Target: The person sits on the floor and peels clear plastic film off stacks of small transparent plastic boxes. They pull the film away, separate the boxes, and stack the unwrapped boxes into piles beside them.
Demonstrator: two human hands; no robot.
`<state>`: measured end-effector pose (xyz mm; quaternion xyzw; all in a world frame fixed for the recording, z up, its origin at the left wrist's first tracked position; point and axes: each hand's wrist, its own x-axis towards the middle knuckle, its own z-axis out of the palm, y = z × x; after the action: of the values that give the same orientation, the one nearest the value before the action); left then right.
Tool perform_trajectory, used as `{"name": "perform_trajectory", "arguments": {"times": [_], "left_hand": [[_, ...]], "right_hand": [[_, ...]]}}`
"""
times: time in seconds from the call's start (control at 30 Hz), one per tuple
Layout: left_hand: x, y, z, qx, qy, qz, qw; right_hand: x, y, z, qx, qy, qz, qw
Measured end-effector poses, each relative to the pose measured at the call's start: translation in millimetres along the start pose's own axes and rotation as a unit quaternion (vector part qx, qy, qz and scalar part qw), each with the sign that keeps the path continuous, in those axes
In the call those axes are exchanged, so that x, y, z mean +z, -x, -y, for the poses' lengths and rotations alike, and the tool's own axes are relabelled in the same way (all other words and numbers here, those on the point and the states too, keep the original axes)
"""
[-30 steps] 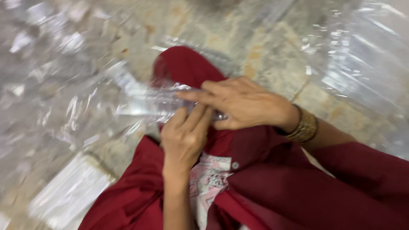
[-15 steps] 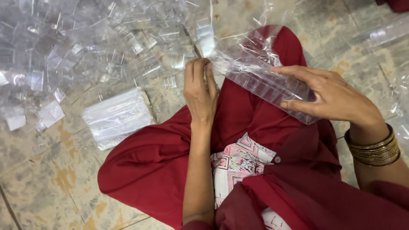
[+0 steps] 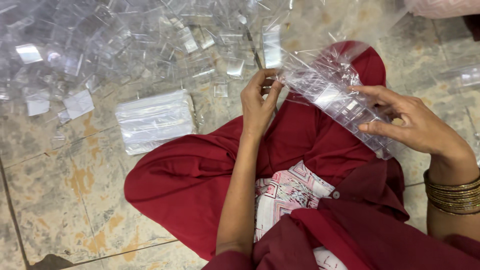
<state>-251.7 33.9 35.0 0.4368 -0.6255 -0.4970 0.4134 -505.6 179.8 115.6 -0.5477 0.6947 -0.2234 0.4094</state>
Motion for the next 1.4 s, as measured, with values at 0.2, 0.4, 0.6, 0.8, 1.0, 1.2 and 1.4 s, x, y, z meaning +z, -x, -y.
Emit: {"name": "perform_trajectory", "arguments": {"times": [0.2,0.4,0.6,0.8,1.0,1.2,1.4], "left_hand": [[-4.2,16.6,-15.5,0.123,-0.186,-0.035,0.974],[-3.2,20.1,-15.0,0.162,-0.258,-0.002,0.952],[0.9,36.9,-10.1,0.161,-0.289,0.116,0.936],[36.4,122.5,-57.0,0.264,-0.160,0.336,0.890],[1.0,121.9,-100.0,0.177,-0.234,0.077,0.953],[12.0,95.5,-88.5,0.068,-0.242,0.035,0.967],[14.8,104.6,-55.7,-0.013,-0.254,0.035,0.967]], "right_hand": [[2.4,-2.4,-7.6,0.017,-0.028,0.009,0.999],[4.8,-5.6,-21.5,-0.006,-0.003,-0.001,1.000],[7.3,1.0,-3.8,-0.052,-0.029,-0.038,0.998],[29.7,-6.8,49.9,-0.022,0.207,-0.117,0.971],[60.3,-11.0,71.2,-0.127,0.277,-0.133,0.943],[74.1,-4.9,72.2,-0.111,0.360,-0.062,0.924],[58.9,10.4,49.3,-0.188,0.245,-0.035,0.950]]}}
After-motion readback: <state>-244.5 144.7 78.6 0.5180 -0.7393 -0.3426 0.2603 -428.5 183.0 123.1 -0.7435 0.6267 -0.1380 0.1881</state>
